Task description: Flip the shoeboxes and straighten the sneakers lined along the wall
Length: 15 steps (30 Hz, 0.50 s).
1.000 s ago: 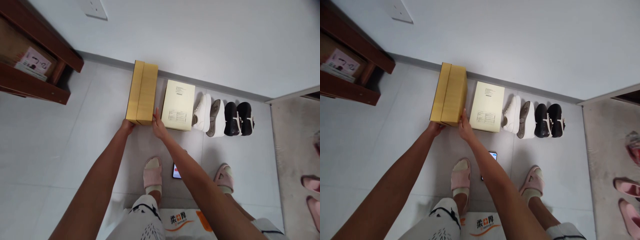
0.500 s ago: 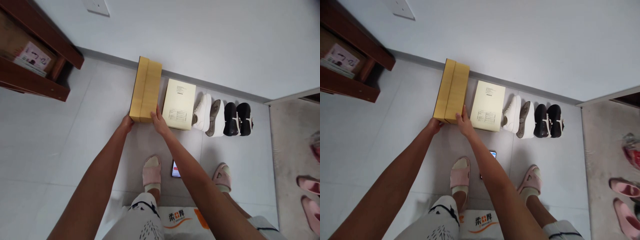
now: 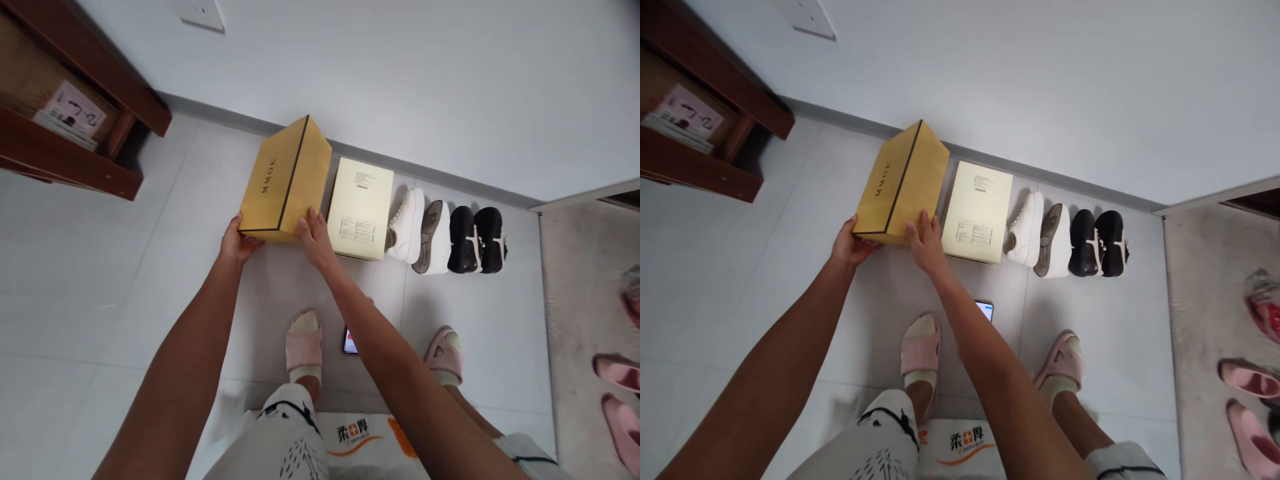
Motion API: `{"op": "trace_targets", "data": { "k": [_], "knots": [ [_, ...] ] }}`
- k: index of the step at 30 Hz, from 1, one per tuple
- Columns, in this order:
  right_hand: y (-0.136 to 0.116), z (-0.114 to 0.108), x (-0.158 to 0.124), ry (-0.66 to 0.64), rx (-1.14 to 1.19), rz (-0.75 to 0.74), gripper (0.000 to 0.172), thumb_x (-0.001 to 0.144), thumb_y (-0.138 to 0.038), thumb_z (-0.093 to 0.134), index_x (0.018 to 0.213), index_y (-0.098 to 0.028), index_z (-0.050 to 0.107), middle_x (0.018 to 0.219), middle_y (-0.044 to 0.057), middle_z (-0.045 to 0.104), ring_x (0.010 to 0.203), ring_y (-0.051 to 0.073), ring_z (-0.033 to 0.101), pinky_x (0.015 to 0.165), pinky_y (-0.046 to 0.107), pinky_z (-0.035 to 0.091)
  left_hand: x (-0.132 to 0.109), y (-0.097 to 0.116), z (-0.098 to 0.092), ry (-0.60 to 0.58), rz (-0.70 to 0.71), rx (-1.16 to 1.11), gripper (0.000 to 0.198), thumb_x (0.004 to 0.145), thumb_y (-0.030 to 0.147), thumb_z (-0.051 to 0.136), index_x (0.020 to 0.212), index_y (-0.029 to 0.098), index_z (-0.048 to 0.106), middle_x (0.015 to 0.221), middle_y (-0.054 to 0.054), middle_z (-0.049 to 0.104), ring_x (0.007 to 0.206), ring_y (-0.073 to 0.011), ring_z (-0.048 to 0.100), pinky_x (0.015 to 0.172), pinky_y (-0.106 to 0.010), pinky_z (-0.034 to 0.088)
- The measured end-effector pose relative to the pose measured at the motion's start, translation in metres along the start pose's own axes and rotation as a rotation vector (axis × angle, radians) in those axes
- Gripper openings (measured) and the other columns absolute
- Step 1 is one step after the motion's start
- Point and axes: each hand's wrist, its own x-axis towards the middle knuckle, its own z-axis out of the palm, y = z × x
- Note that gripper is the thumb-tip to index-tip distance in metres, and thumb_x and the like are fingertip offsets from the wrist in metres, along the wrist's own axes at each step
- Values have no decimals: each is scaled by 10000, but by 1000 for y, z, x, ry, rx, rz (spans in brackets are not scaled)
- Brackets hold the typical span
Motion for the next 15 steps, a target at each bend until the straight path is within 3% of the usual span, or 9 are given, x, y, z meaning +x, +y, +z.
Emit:
{"op": "trace_targets", "data": {
  "k": [5, 10, 15],
  "knots": [
    [5, 9, 5, -30, -11, 86, 1069, 895, -880, 418, 1687, -183, 240, 1769, 116, 195, 1660, 273, 92, 1334, 504, 148, -1, 11, 1, 111, 82, -9, 509, 784, 619, 752, 1171, 315, 623, 1130, -91, 697, 1023, -279, 683, 895, -468, 615],
    [17, 18, 19, -47, 32, 85, 887, 972, -727, 457, 1658, -183, 315, 1683, 136, 409, 1601, 265, 321, 1313, 490, 232, -6, 14, 6, 157, 164, -16, 507, 774, 509, 786, 1223, 322, 641, 1203, -71, 700, 1084, -258, 678, 819, -373, 608],
    [26, 23, 22, -37, 29, 160, 846, 997, -604, 469, 1650, -92, 306, 1639, 191, 460, 1555, 272, 414, 1286, 462, 299, -10, 14, 14, 191, 221, -12, 479, 767, 423, 794, 1217, 313, 675, 1148, -45, 736, 1056, -209, 686, 779, -299, 586]
  ]
}}
